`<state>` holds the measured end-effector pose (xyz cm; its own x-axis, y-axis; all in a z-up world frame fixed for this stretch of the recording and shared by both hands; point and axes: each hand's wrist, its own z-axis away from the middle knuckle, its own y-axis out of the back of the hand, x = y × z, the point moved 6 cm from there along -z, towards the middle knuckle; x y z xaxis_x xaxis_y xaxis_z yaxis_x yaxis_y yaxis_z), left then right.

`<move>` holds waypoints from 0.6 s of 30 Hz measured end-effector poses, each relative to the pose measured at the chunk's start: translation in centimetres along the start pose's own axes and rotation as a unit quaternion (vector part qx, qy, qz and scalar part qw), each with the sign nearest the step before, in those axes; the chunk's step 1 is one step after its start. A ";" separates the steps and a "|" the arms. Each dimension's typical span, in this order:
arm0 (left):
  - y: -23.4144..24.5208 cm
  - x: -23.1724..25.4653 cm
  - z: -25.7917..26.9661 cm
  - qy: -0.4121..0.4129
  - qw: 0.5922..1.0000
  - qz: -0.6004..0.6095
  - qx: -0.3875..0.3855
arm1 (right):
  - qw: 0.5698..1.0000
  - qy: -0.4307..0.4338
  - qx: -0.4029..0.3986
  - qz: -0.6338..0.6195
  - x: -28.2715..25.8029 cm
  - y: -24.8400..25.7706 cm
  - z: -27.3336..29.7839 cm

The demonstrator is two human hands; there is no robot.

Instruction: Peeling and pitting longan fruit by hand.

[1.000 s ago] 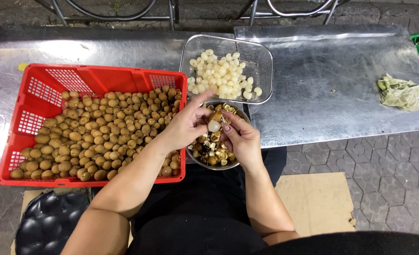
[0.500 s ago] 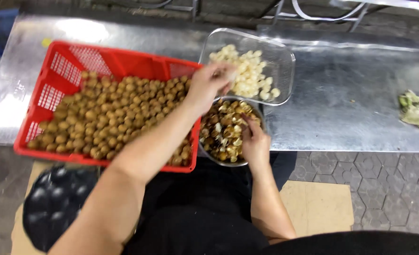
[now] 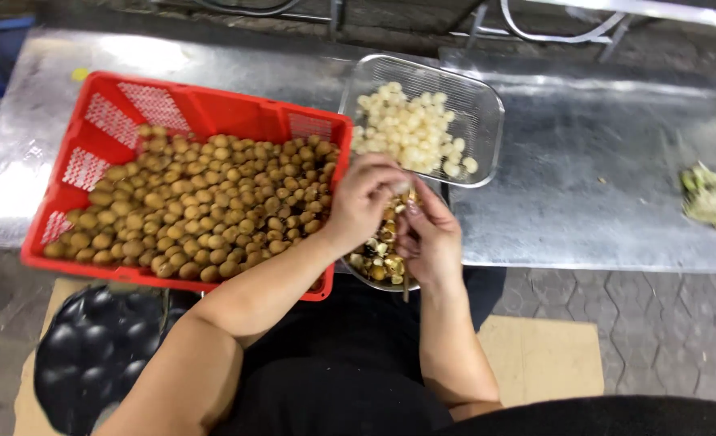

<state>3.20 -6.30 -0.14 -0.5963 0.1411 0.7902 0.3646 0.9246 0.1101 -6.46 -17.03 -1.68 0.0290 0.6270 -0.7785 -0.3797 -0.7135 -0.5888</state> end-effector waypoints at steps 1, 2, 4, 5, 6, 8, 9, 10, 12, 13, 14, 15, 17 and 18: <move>0.1 0.5 -0.1 0.002 1.000 -0.010 0.012 | 1.000 -0.009 -0.012 0.003 0.1 0.3 -0.2; -0.1 1.2 -0.2 -0.026 0.999 0.029 -0.004 | 0.999 -0.016 0.017 -0.025 0.2 1.2 -0.4; -0.8 2.0 -0.5 -0.049 0.997 0.059 -0.010 | 0.997 -0.035 0.039 -0.050 0.3 2.2 -0.6; -1.5 1.5 -0.9 -0.020 0.995 0.097 -0.011 | 0.994 -0.013 0.083 -0.068 0.1 3.0 -0.7; -2.2 1.0 -1.3 0.008 0.991 0.136 -0.012 | 0.988 0.008 0.125 -0.086 -0.2 3.8 -0.8; -3.7 -1.0 -4.1 0.081 0.989 0.126 -0.011 | 0.993 0.005 0.120 -0.016 0.6 4.5 -0.9; -4.7 -2.4 -5.2 0.155 0.980 0.123 -0.017 | 0.991 0.008 0.121 0.052 0.9 5.0 -0.7; -4.1 -3.6 -5.8 0.157 0.980 0.119 -0.009 | 0.992 0.001 0.115 0.054 1.4 4.8 -0.4; -3.9 -6.0 -7.6 0.166 0.982 0.051 -0.068 | 0.977 -0.011 0.140 0.162 1.7 5.1 0.0; -1.2 -5.2 -8.6 0.164 0.983 0.046 -0.062 | 0.978 -0.012 0.132 0.163 1.9 5.9 -0.1; 0.9 -5.3 -9.2 0.221 0.960 -0.107 -0.132 | 0.975 0.020 0.122 0.182 1.8 6.7 -0.3; 3.0 -5.3 -9.1 0.276 0.905 -0.254 -0.203 | 0.972 0.049 0.118 0.199 1.9 7.7 0.1; 10.1 -14.6 -6.9 0.289 0.870 -0.358 -0.179 | 0.965 0.049 0.098 0.238 1.8 7.2 0.2; 14.4 -18.6 -6.4 0.295 0.826 -0.455 -0.153 | 0.956 0.053 0.079 0.278 1.7 6.8 0.1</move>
<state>24.09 2.16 -9.38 -0.3044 -0.8440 0.4417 0.1742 0.4065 0.8969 -9.10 -20.74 -6.97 -0.1267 0.1237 -0.9842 -0.4982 -0.8659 -0.0447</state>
